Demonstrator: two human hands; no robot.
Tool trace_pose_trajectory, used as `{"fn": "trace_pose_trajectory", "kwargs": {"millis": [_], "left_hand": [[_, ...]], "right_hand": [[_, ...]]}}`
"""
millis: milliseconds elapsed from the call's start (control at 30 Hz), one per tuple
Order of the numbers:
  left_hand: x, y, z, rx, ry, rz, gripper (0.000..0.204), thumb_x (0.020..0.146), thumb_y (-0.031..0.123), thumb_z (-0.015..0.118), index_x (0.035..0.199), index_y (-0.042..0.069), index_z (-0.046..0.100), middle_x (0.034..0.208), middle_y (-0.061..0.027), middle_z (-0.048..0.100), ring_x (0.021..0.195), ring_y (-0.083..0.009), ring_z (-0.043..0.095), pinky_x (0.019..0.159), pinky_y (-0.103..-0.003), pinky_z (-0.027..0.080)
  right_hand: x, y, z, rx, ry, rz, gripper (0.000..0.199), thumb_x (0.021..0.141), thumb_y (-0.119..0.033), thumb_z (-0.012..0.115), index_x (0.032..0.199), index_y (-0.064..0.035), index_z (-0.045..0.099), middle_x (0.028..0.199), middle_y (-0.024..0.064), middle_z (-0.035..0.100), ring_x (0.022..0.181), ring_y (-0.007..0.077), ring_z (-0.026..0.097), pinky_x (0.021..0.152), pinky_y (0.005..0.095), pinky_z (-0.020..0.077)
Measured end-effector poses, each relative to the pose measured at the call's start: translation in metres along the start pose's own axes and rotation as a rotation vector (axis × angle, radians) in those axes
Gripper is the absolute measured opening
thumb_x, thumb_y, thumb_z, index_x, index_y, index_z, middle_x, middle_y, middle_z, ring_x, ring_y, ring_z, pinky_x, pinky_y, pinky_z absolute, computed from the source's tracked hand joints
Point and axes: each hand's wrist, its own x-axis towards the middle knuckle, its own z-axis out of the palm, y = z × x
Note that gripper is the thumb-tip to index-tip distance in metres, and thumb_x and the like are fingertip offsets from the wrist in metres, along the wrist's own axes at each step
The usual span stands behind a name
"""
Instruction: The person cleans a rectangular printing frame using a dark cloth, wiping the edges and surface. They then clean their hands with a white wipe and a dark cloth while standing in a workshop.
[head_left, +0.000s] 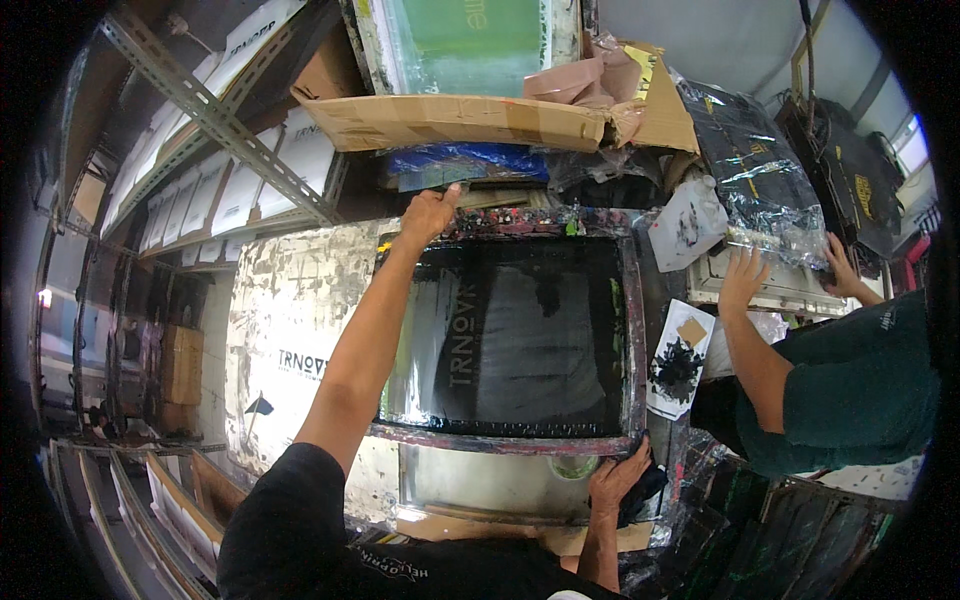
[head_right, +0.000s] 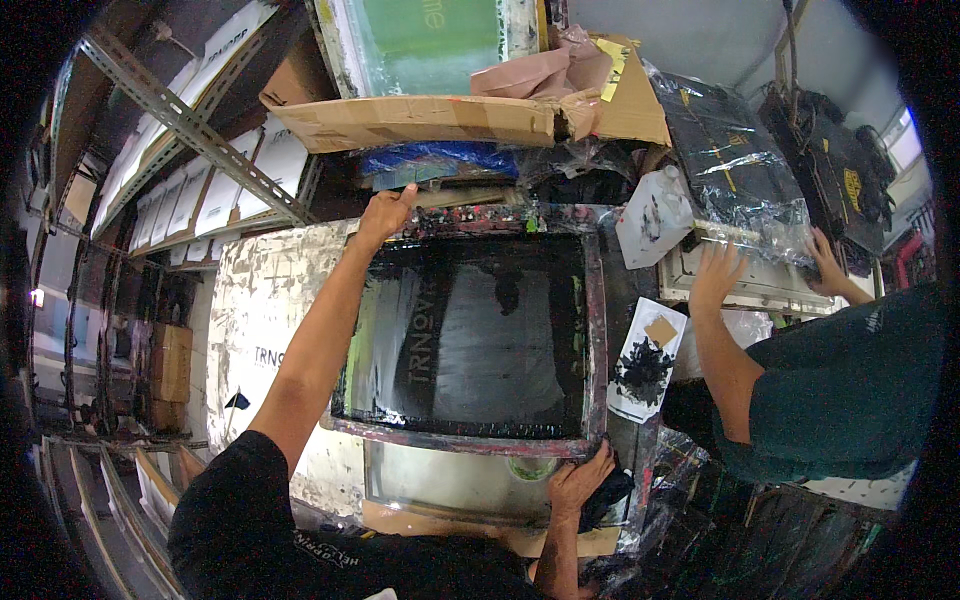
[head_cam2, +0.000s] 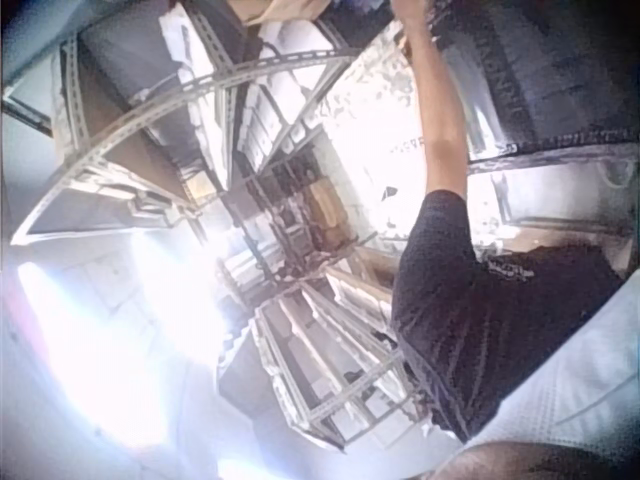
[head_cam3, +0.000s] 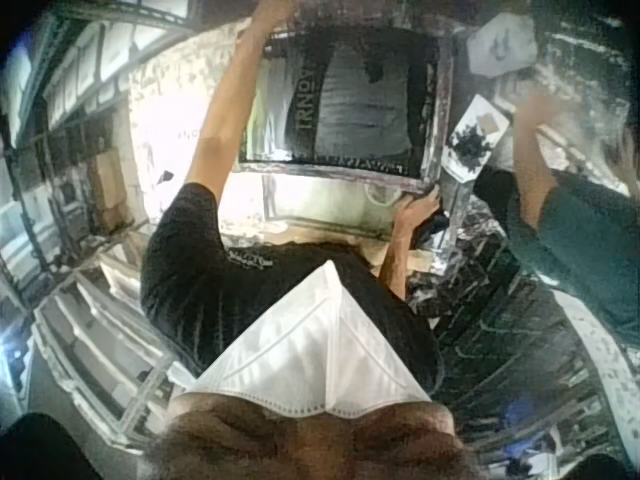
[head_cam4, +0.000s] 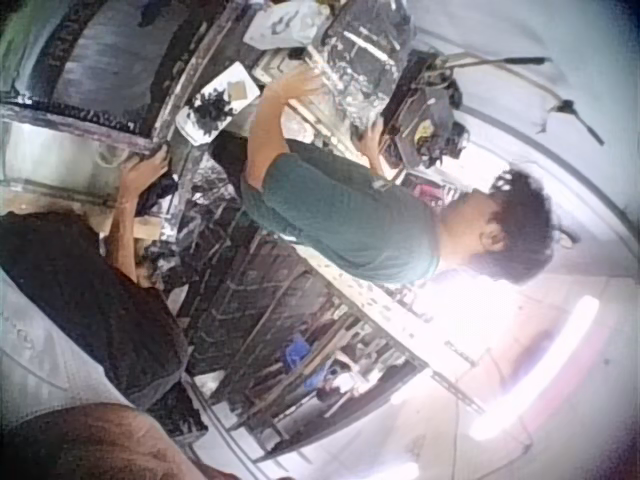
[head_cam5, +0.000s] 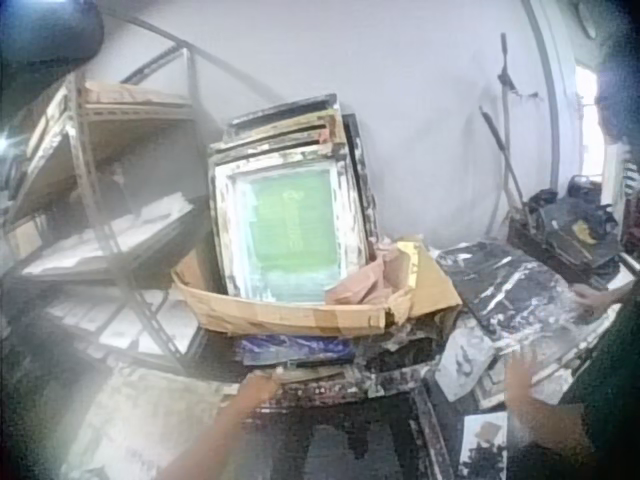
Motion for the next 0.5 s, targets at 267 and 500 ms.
{"fn": "trace_pose_trajectory", "kwargs": {"millis": [267, 500], "left_hand": [[0.008, -0.046, 0.062, -0.242, 0.168, 0.298, 0.08, 0.068, 0.031, 0.086, 0.133, 0.008, 0.048, 0.123, -0.0161, 0.065, 0.115, -0.0304, 0.06, 0.098, -0.039, 0.045], [0.006, -0.05, 0.081, -0.723, 0.095, 0.365, 0.076, 0.07, -0.002, 0.07, 0.139, 0.007, 0.039, 0.12, -0.0122, 0.066, 0.112, -0.0261, 0.059, 0.096, -0.035, 0.041]], "right_hand": [[-0.009, 0.012, 0.005, 0.024, -0.019, -0.004, 0.065, 0.092, -0.027, 0.042, 0.144, 0.0073, 0.026, 0.143, 0.03, 0.036, 0.132, 0.0506, 0.035, 0.112, 0.0608, 0.019], [-0.003, 0.003, 0.001, 0.006, 0.011, -0.039, 0.065, 0.092, -0.026, 0.042, 0.143, 0.0103, 0.026, 0.139, 0.032, 0.038, 0.124, 0.0509, 0.039, 0.108, 0.0586, 0.0246]]}}
